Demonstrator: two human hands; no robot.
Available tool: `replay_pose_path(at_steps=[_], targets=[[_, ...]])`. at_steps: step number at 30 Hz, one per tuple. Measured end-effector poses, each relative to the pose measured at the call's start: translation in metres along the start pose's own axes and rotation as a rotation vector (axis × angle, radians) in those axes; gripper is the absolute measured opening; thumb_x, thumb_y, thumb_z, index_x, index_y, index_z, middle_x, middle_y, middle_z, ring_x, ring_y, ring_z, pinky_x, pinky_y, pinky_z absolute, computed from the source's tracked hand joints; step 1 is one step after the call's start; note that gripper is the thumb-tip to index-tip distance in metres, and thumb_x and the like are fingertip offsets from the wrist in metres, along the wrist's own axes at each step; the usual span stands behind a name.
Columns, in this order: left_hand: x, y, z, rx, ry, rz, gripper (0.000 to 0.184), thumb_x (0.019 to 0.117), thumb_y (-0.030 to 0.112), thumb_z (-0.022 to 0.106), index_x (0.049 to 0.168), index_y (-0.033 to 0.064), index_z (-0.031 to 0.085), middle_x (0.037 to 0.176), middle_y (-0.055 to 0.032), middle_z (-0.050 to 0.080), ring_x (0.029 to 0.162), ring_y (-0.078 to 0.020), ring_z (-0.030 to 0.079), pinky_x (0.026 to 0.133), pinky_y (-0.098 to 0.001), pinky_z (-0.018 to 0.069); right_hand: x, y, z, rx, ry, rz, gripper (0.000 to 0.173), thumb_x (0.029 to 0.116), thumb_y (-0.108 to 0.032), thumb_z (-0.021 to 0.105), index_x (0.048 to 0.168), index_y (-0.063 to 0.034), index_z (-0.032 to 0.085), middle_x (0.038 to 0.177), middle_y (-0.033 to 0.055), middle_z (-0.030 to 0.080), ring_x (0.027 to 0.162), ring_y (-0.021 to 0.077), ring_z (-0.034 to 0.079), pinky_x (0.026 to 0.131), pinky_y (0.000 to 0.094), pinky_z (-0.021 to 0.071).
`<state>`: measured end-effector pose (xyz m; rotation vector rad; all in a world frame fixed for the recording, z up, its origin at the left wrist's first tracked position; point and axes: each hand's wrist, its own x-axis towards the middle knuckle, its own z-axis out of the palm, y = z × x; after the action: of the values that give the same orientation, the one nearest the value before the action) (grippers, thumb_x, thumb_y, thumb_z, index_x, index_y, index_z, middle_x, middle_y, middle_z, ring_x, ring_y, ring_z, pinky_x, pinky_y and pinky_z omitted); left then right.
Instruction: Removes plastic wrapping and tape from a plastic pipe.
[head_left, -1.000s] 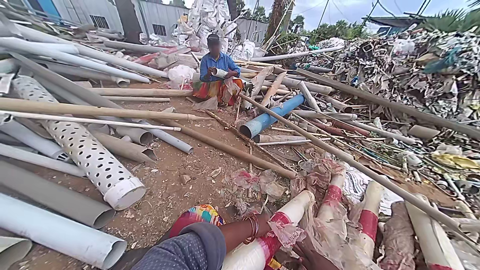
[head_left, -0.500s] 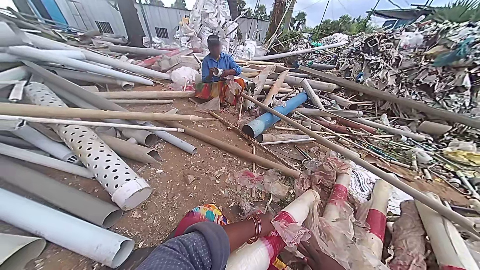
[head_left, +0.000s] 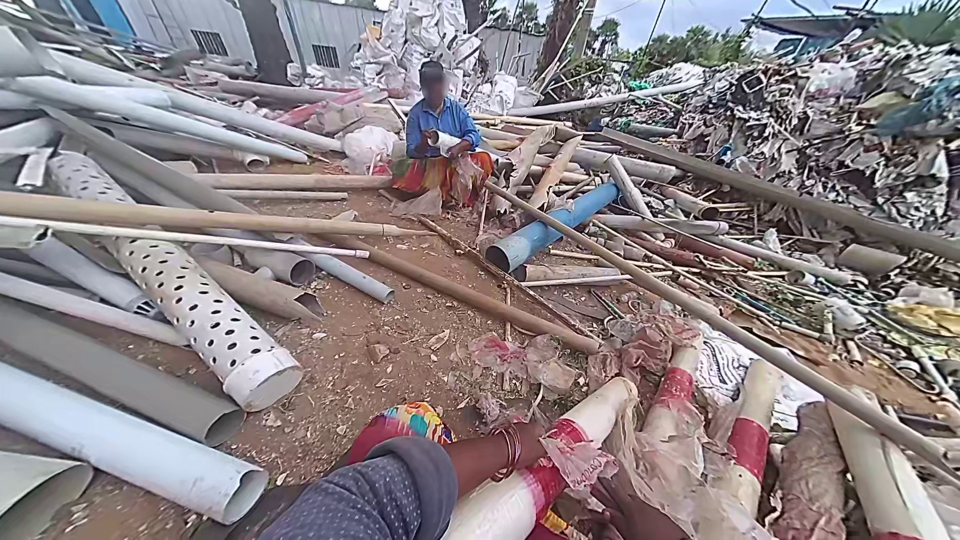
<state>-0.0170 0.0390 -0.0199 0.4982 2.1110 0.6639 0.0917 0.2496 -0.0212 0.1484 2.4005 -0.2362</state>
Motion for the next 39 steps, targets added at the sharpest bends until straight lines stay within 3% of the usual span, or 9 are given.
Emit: replay_pose_path(at_steps=[20,25,28,31,33,39], targets=[[-0.001,-0.003,0.0,0.045,0.02,0.031,0.044,0.109,0.027,0.048,0.14,-0.0039,0.052,0.125,-0.0303,0.063,0.115,-0.0421,0.063,0.102,-0.0589,0.0453,-0.009,-0.003,0.001,0.019,0.061,-0.062,0.058,0.1111,-0.04,0.042,0.16,-0.0099,0.037,0.141,0.0289,0.058,0.129,0.0475,0.058,0.109,0.0625,0.0421],[0.005,-0.003,0.003,0.05,0.021,0.056,0.043,0.1093,0.025,0.047,0.138,-0.0058,0.054,0.123,-0.0316,0.063,0.115,-0.0432,0.063,0.103,-0.0596,0.0445,-0.015,-0.022,0.003,0.11,0.057,-0.093,0.056,0.1115,-0.034,0.043,0.159,-0.0055,0.037,0.145,0.0287,0.055,0.133,0.046,0.055,0.112,0.0613,0.0398],[0.001,0.003,0.003,0.026,0.027,0.036,0.045,0.11,0.025,0.044,0.142,-0.0053,0.05,0.128,-0.0312,0.062,0.12,-0.0428,0.061,0.105,-0.0586,0.0432,-0.012,-0.036,0.001,0.154,0.047,-0.094,0.057,0.1104,-0.034,0.046,0.158,-0.0029,0.038,0.146,0.029,0.054,0.134,0.0451,0.054,0.113,0.0601,0.0393],[-0.007,0.008,0.003,0.007,0.043,0.014,0.046,0.1101,0.025,0.044,0.145,-0.0038,0.048,0.13,-0.0301,0.061,0.123,-0.0417,0.06,0.107,-0.0573,0.0425,-0.004,-0.059,0.004,0.195,0.032,-0.096,0.061,0.1063,-0.041,0.055,0.143,0.0069,0.048,0.133,0.032,0.061,0.126,0.0458,0.059,0.107,0.0602,0.0425],[-0.012,0.013,0.004,0.043,0.038,0.008,0.045,0.11,0.024,0.044,0.145,-0.0038,0.048,0.134,-0.0295,0.06,0.127,-0.0416,0.058,0.109,-0.0579,0.0409,0.003,-0.07,0.009,0.225,0.014,-0.072,0.069,0.1033,-0.043,0.06,0.146,0.0082,0.043,0.131,0.0324,0.061,0.125,0.0459,0.06,0.107,0.0608,0.0432],[-0.023,0.027,0.007,0.189,0.02,-0.039,0.043,0.1078,0.018,0.046,0.146,-0.0026,0.047,0.143,-0.0285,0.055,0.138,-0.0422,0.05,0.113,-0.0611,0.0377,-0.002,-0.082,0.002,0.143,-0.001,0.006,0.067,0.107,-0.046,0.05,0.147,0.0085,0.043,0.135,0.0314,0.06,0.13,0.0449,0.057,0.109,0.0595,0.0426]])
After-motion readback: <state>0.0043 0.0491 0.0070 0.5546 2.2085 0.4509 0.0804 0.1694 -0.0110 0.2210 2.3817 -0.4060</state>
